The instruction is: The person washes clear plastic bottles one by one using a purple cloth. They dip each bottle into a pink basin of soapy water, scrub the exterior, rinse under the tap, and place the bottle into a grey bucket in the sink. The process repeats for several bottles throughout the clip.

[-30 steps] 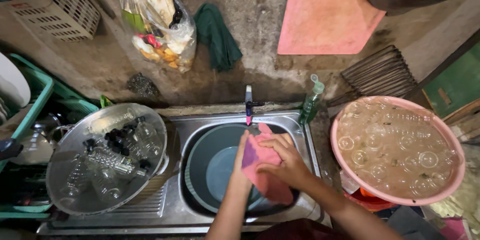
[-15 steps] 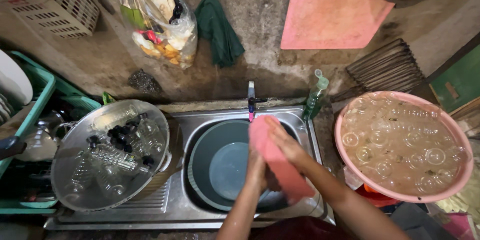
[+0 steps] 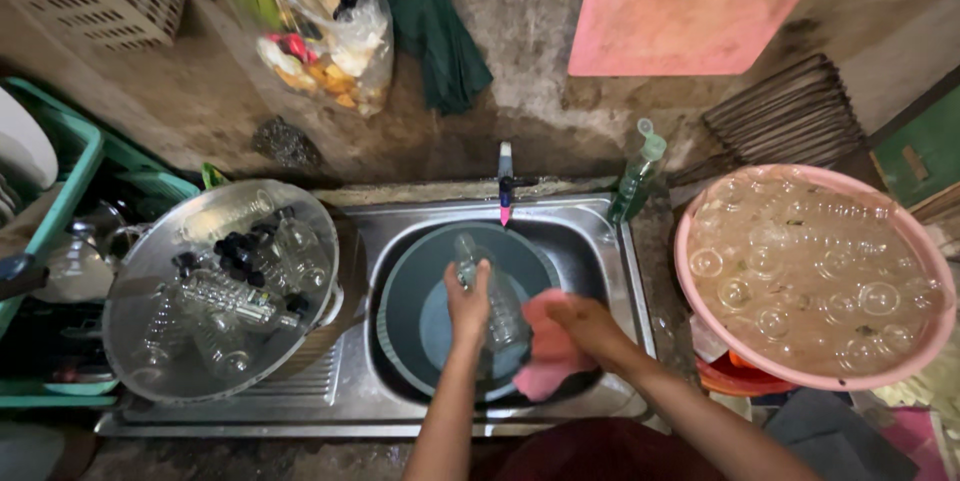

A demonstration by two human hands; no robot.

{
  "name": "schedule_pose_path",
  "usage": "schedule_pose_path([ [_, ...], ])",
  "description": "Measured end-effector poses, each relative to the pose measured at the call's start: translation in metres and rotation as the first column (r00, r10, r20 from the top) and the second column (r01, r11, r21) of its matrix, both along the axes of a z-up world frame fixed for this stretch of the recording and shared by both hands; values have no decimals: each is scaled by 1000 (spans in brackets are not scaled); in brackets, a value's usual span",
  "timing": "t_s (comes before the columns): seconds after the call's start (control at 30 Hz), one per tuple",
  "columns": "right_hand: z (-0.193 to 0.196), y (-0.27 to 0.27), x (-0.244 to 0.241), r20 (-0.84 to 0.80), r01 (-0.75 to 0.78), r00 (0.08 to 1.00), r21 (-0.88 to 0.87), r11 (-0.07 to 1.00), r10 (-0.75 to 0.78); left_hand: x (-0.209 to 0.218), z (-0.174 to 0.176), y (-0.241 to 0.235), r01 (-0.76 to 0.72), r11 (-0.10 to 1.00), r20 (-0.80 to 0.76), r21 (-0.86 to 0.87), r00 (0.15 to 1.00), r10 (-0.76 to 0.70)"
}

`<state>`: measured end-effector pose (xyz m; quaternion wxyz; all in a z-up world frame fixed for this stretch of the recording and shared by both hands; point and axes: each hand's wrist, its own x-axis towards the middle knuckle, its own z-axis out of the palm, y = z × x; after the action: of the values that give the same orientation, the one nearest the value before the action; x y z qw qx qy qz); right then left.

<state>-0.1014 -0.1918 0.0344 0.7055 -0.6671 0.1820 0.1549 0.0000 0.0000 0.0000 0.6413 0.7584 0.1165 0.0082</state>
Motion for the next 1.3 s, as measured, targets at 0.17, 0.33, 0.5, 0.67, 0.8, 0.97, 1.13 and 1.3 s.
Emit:
schedule_pose_path([
  [0.17,15,-6,4,-21,130,991,279,951,-130,-11,-79,19,64,990,-349,127,937,-15],
  [0.33,6,-10,5,6,117,992,324,939,-125,-21,-106,27,99,960,-412,262,911,18],
  [0.5,9,-13,9,10,197,979,251,948,-206,-16,-103,15,236,926,-219,294,960,-175],
  [0.67,22,-22,15,120,233,946,392,890,-301,-23,-76,-7,471,564,-74,-678,720,-690],
  [0.8,27,-44,21,196,262,926,277,924,-322,-44,-22,-33,690,532,32,-490,624,-780],
  [0.97,42,-71,6,49,445,891,-300,844,-452,-54,37,-76,548,796,-120,-256,800,-588],
  [1.13,70,-93,-42,733,183,628,-468,865,264,-57,53,-112,669,674,108,-314,731,-674],
  [1.3,59,-97,-62,517,174,854,-168,970,-64,-79,71,-133,666,474,-27,-575,564,-825],
])
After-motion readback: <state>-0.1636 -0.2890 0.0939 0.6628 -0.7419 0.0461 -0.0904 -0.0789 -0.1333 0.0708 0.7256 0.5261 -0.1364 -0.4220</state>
